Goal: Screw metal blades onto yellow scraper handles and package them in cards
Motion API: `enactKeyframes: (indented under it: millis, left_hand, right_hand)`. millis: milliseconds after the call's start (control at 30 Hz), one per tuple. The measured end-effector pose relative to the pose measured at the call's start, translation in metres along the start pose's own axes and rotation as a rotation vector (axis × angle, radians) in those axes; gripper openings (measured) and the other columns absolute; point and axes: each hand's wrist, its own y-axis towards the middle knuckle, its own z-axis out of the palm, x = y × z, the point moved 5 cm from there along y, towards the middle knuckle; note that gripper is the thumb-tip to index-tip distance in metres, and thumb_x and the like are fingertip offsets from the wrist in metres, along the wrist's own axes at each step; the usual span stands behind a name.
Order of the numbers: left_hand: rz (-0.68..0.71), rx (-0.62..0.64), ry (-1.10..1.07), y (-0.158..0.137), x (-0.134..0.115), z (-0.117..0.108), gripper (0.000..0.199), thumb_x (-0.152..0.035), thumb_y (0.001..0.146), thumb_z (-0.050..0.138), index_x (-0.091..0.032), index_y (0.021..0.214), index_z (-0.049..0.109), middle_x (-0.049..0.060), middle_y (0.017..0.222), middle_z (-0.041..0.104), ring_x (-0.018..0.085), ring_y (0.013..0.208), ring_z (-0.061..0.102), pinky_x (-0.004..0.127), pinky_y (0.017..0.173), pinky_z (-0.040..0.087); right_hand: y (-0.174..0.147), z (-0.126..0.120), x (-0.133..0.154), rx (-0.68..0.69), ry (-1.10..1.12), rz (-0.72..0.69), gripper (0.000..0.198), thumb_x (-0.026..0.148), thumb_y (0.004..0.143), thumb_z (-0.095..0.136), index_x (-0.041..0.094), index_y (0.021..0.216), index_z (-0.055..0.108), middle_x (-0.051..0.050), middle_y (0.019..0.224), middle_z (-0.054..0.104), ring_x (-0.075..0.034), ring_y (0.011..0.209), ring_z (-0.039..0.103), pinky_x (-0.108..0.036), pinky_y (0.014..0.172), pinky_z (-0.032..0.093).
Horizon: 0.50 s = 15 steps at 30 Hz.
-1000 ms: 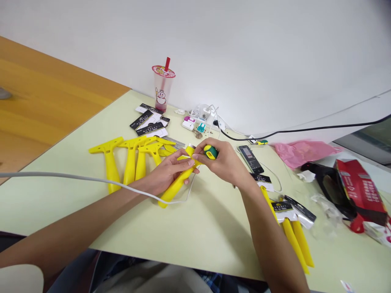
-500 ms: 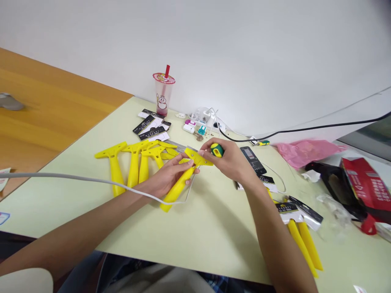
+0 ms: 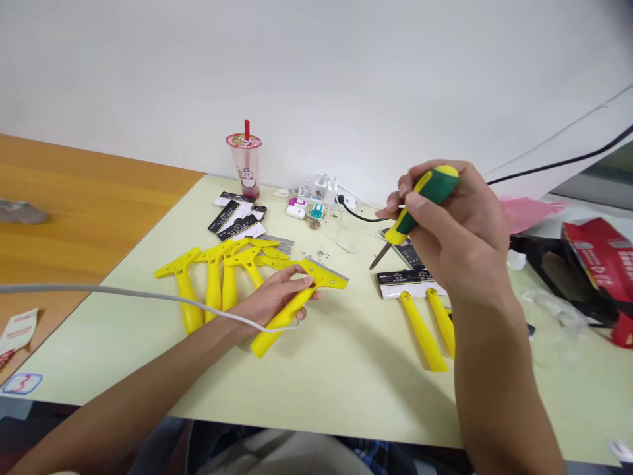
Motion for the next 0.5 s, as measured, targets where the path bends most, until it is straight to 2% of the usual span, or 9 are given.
enactKeyframes:
  millis: [133,233,333,500]
  left_hand:
    - [0.003,-0.036,0.015,0.000,0.004,0.009,0.036,-0.027,0.088,0.088,-0.021,0.106,0.058,0.007,0.100,0.069,0.017,0.089,0.074,0.020,0.051,0.051]
    - [-0.028,-0.063,-0.007,0.005,0.015,0.018,0.034,-0.030,0.090,0.087,-0.022,0.104,0.057,0.006,0.101,0.069,0.013,0.077,0.070,0.018,0.049,0.047]
    - [0.003,-0.076,-0.100,0.017,0.028,0.028,0.036,-0.032,0.089,0.088,-0.023,0.103,0.055,0.005,0.099,0.070,0.010,0.071,0.067,0.016,0.048,0.045]
    - [0.115,-0.094,-0.175,0.036,0.046,0.036,0.039,-0.027,0.083,0.093,-0.021,0.103,0.061,0.004,0.108,0.069,0.012,0.089,0.071,0.015,0.051,0.048]
  right_hand:
    - [-0.002,-0.012,0.026,0.031,-0.176,-0.210,0.040,0.030,0.094,0.084,0.036,0.130,0.070,-0.002,0.095,0.070,-0.025,0.097,0.074,-0.045,0.088,0.062]
    - [-0.004,-0.026,0.039,0.044,-0.324,-0.299,0.035,0.027,0.091,0.087,0.033,0.122,0.071,-0.002,0.099,0.073,-0.026,0.103,0.078,-0.045,0.087,0.063]
    - [-0.007,-0.042,0.040,0.072,-0.459,-0.282,0.037,0.030,0.087,0.092,0.032,0.116,0.069,-0.003,0.100,0.076,-0.028,0.100,0.079,-0.046,0.087,0.064]
    - [-0.013,-0.058,0.029,0.145,-0.520,-0.136,0.042,0.042,0.082,0.095,0.032,0.108,0.063,-0.002,0.100,0.082,-0.028,0.091,0.081,-0.046,0.077,0.068]
